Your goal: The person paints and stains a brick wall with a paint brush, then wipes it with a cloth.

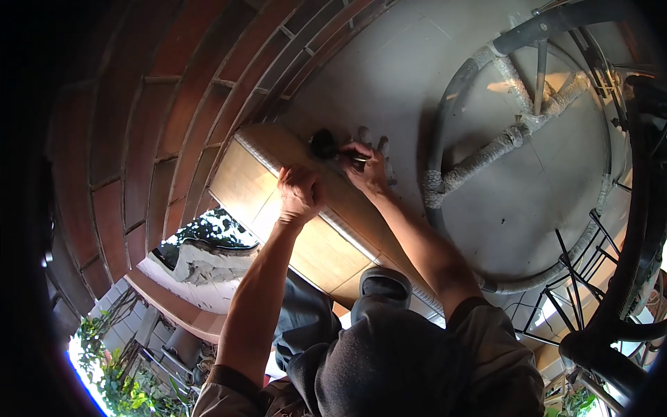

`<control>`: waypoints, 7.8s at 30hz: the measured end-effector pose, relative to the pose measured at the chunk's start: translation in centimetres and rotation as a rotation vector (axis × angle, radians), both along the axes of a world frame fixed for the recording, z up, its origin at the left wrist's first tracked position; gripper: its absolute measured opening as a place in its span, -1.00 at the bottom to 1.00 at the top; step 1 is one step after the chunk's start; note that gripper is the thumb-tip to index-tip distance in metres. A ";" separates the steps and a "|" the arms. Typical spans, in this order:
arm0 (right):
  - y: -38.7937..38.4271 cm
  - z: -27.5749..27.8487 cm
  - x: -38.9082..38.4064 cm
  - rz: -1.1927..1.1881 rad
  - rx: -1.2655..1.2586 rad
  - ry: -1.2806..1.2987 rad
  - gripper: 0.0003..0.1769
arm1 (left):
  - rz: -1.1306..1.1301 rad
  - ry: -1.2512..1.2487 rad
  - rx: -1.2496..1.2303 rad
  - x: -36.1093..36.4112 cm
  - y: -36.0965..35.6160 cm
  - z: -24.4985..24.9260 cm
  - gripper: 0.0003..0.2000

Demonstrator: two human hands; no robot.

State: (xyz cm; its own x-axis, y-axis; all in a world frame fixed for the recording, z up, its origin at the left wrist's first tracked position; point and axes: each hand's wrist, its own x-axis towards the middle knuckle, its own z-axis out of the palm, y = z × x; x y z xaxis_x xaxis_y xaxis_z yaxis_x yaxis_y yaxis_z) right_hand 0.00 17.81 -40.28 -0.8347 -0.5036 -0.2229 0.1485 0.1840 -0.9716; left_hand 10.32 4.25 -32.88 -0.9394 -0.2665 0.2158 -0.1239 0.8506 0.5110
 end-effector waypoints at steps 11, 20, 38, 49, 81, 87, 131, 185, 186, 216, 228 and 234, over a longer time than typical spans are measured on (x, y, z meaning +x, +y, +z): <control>0.5 -0.9 -0.5 -0.026 -0.089 -0.174 -0.85 | 0.006 -0.045 0.005 0.0 0.0 0.2 -0.95; 0.3 -1.0 -0.2 -0.077 -0.143 -0.171 -0.85 | 0.010 -0.020 -0.018 -0.1 0.0 0.1 -0.94; -0.7 -1.0 0.2 -0.089 -0.108 -0.014 -0.86 | 0.022 0.030 -0.004 0.1 0.1 -0.4 -0.95; 0.0 1.1 -0.2 -0.013 0.108 -0.155 -0.86 | 0.024 0.017 0.008 0.1 0.3 -0.1 -0.95; 0.7 0.7 -1.2 -0.160 -0.118 -0.136 -0.85 | 0.009 -0.043 -0.027 0.2 0.1 -0.1 -0.91; 0.6 -0.3 -0.6 -0.172 -0.147 -0.155 -0.87 | 0.004 -0.055 -0.023 0.0 0.1 0.3 -0.91; 1.9 1.6 -3.6 -0.490 -0.751 -1.093 -0.78 | -0.198 -0.885 0.071 -2.3 6.5 1.9 -0.69; 10.9 5.8 -8.3 -0.540 -0.736 -0.952 -0.75 | 0.965 -0.395 -0.321 -18.2 7.6 -22.8 -0.04; 10.8 5.7 -8.1 -0.537 -0.732 -0.954 -0.75 | 0.902 -0.356 -0.305 -17.4 8.9 -22.3 -0.06; 11.2 6.9 -8.4 -0.506 -0.846 -0.902 -0.74 | 0.410 -0.482 0.048 -8.5 19.8 -14.4 -0.23; 10.4 5.9 -7.7 -0.481 -0.918 -0.853 -0.72 | 0.350 -0.938 0.380 -7.2 19.3 -9.0 -0.19; 5.4 6.1 -5.9 -0.367 -0.819 -0.600 -0.73 | -0.076 -0.874 0.412 -4.5 13.4 2.6 -0.83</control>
State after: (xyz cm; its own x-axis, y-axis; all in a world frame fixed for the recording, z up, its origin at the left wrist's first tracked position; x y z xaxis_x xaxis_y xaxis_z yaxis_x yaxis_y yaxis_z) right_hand -5.86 23.16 -34.16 -0.8317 -0.4267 -0.3553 0.5553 -0.6415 -0.5293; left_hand 5.84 17.61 -30.24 -0.7418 -0.0969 -0.6636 -0.5536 0.6470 0.5243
